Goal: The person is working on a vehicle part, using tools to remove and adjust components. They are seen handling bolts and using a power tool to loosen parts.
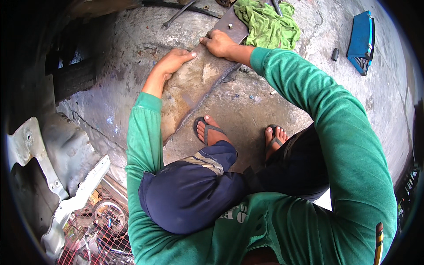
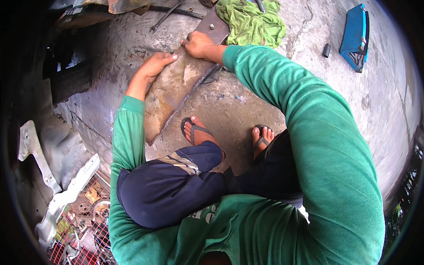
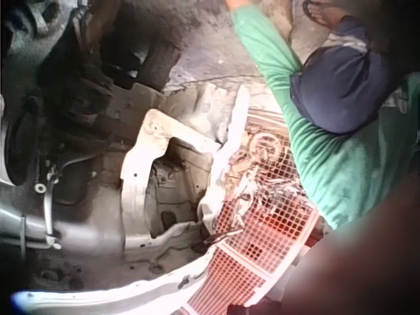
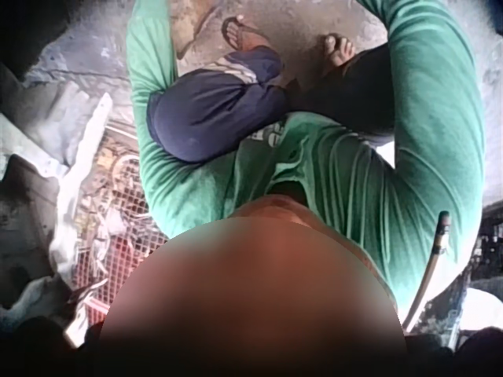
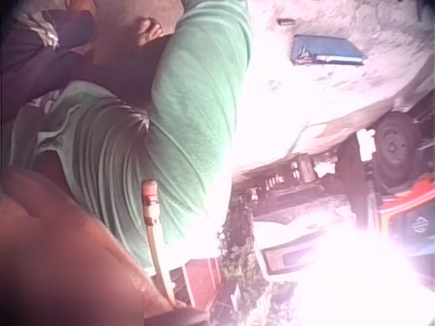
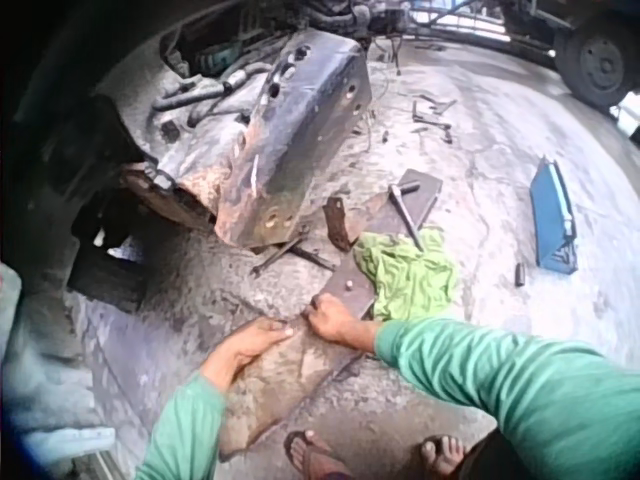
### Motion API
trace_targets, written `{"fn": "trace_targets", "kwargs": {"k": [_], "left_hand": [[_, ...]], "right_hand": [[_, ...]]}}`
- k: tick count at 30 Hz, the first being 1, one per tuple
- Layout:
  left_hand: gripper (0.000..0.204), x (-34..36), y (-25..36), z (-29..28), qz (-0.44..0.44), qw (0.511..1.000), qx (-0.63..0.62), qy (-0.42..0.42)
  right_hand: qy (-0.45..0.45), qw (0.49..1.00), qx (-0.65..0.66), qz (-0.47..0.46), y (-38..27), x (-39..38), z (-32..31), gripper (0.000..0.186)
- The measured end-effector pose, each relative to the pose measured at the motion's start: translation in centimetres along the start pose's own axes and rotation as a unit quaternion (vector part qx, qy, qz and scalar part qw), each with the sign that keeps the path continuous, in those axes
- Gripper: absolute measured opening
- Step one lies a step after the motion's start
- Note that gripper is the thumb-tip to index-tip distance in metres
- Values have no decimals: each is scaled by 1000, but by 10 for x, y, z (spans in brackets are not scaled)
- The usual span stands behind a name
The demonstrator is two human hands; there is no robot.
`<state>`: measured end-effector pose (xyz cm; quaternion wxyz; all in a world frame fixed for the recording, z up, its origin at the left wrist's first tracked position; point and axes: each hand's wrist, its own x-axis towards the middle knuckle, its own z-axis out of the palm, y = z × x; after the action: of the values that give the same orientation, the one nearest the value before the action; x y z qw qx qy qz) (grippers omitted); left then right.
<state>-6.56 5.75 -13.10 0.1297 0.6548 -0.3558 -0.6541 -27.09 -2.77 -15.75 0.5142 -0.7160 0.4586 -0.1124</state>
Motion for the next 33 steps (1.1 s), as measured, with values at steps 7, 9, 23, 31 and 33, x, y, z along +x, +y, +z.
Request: {"fn": "trace_targets", "kwargs": {"k": [7,9,23,31,33], "left_hand": [[38,-21,-11,10,57,995,-76,0],[39,-20,-7,12,66,996,-55,8],[32,-31,-6,10,49,998,-24,28],[36,-33,-19,9,41,997,-32,51],[36,-32,-15,11,43,997,-29,53]], "right_hand": [[2,1000,-8,-1,3,2,3,50],[8,1000,-14,-7,7,6,0,51],[-34,997,58,41,0,3,5,48],[-183,970,99,121,2,11,-20,51],[-191,968,111,117,4,5,-32,41]]}}
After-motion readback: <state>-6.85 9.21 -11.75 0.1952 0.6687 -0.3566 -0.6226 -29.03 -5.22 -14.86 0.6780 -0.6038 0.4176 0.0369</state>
